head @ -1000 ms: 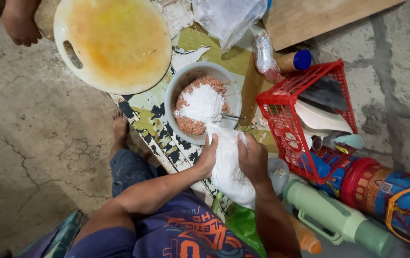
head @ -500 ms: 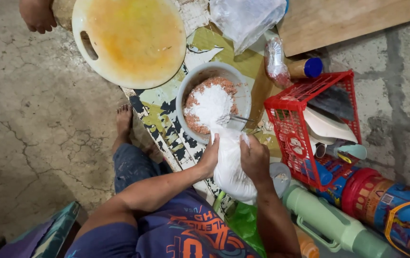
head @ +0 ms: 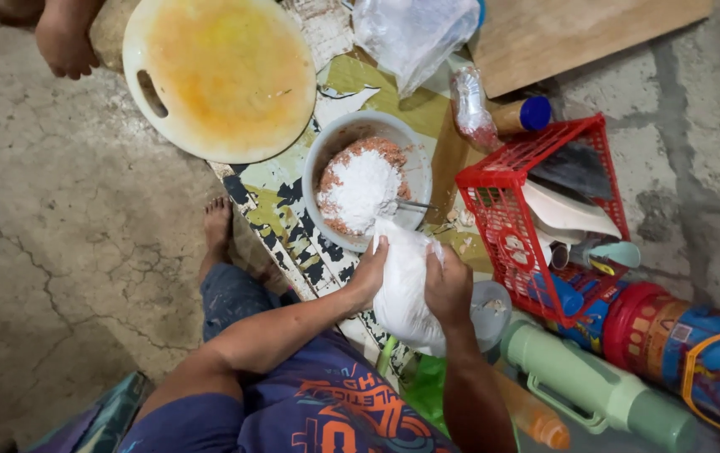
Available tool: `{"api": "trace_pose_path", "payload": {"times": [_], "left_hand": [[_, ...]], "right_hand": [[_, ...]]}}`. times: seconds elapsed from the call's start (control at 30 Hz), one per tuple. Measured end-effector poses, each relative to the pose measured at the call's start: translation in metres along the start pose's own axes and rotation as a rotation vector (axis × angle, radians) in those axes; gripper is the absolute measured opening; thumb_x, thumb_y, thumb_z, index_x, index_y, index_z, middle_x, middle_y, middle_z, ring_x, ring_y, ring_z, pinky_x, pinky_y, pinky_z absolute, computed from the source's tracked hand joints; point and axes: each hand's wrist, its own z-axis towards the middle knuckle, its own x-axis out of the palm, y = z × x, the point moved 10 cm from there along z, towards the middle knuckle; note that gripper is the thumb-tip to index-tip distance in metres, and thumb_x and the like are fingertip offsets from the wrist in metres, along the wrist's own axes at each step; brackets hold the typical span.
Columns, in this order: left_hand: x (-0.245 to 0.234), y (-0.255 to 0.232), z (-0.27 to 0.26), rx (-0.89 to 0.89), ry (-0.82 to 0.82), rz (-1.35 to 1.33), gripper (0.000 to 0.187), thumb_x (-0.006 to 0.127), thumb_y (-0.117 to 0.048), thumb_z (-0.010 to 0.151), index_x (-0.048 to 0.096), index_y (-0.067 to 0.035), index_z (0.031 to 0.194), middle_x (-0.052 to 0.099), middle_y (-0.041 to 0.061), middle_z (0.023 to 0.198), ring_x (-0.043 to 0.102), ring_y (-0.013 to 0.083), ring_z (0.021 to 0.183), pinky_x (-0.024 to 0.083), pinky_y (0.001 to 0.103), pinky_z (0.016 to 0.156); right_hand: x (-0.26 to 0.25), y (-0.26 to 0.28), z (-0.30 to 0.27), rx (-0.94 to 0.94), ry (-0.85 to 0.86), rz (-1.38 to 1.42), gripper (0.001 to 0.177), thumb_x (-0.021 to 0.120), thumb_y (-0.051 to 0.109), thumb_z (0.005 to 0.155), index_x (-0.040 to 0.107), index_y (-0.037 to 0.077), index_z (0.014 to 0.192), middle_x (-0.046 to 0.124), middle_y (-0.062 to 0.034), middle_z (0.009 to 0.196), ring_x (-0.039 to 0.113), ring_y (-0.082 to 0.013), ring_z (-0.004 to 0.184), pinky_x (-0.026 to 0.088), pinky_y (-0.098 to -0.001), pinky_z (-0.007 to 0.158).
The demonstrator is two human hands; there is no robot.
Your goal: The person prepares a meat mixture for meatballs by opening a bag of binder with a knife, pouring it into a bowl of ground meat, and then mixing and kneading the mixture thoroughly by hand.
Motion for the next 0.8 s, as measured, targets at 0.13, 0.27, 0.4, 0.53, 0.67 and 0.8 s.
{"api": "trace_pose_path", "payload": {"times": [0.13,0.27,0.4,0.53,0.67,0.8], "left_hand": [[-0.006,-0.002,0.008,0.074,0.018,0.113,0.085,0.023,-0.066,0.106,0.009,-0.006,0.166,0.022,0.026,0.167,0.025,0.0398,0.154,0.024,0.053,0.125],[-0.009,-0.003,0.011,0.13,0.069,0.402,0.098,0.018,-0.078,0.099,0.006,-0.008,0.166,0.025,0.03,0.164,0.026,0.0433,0.153,0.023,0.055,0.125],[-0.006,0.003,0.028,0.275,0.165,0.615,0.077,0.016,-0.079,0.098,0.033,-0.025,0.149,0.058,0.035,0.131,0.054,0.0534,0.128,0.045,0.062,0.106],[0.0,-0.007,0.011,0.318,0.191,0.617,0.069,0.018,-0.071,0.103,0.035,-0.018,0.144,0.059,0.038,0.126,0.055,0.0551,0.125,0.044,0.064,0.104],[0.005,-0.005,0.003,0.287,0.194,0.687,0.072,0.012,-0.069,0.103,0.032,-0.016,0.148,0.056,0.04,0.128,0.055,0.0553,0.125,0.043,0.066,0.105],[0.007,-0.009,-0.007,0.315,0.181,0.69,0.07,0.012,-0.068,0.104,0.034,-0.015,0.144,0.056,0.04,0.125,0.054,0.0564,0.124,0.043,0.066,0.104]], "right_hand": [[-0.004,-0.028,-0.023,0.087,-0.057,0.06,0.028,0.061,0.025,0.103,0.067,0.007,0.082,0.067,-0.0207,0.07,0.071,-0.0374,0.075,0.052,-0.0485,0.071],[-0.024,-0.032,-0.051,0.029,-0.228,0.147,0.031,0.059,0.023,0.105,0.066,0.005,0.08,0.065,-0.0221,0.067,0.069,-0.0379,0.069,0.053,-0.0441,0.068],[-0.019,-0.079,-0.082,0.056,-0.354,0.225,0.033,0.055,0.021,0.109,0.064,0.007,0.08,0.064,-0.019,0.067,0.065,-0.0271,0.065,0.052,-0.0383,0.069],[-0.025,-0.068,-0.101,0.071,-0.43,0.245,0.033,0.056,0.016,0.109,0.061,0.004,0.079,0.066,-0.0218,0.069,0.062,-0.0222,0.065,0.053,-0.0367,0.071],[-0.027,-0.069,-0.11,0.003,-0.496,0.304,0.03,0.06,0.011,0.106,0.066,0.005,0.077,0.064,-0.0137,0.064,0.061,-0.0162,0.064,0.053,-0.0308,0.068],[-0.028,-0.067,-0.113,-0.022,-0.502,0.302,0.03,0.061,0.011,0.106,0.068,0.006,0.077,0.064,-0.0121,0.063,0.062,-0.0174,0.062,0.053,-0.0312,0.067]]}}
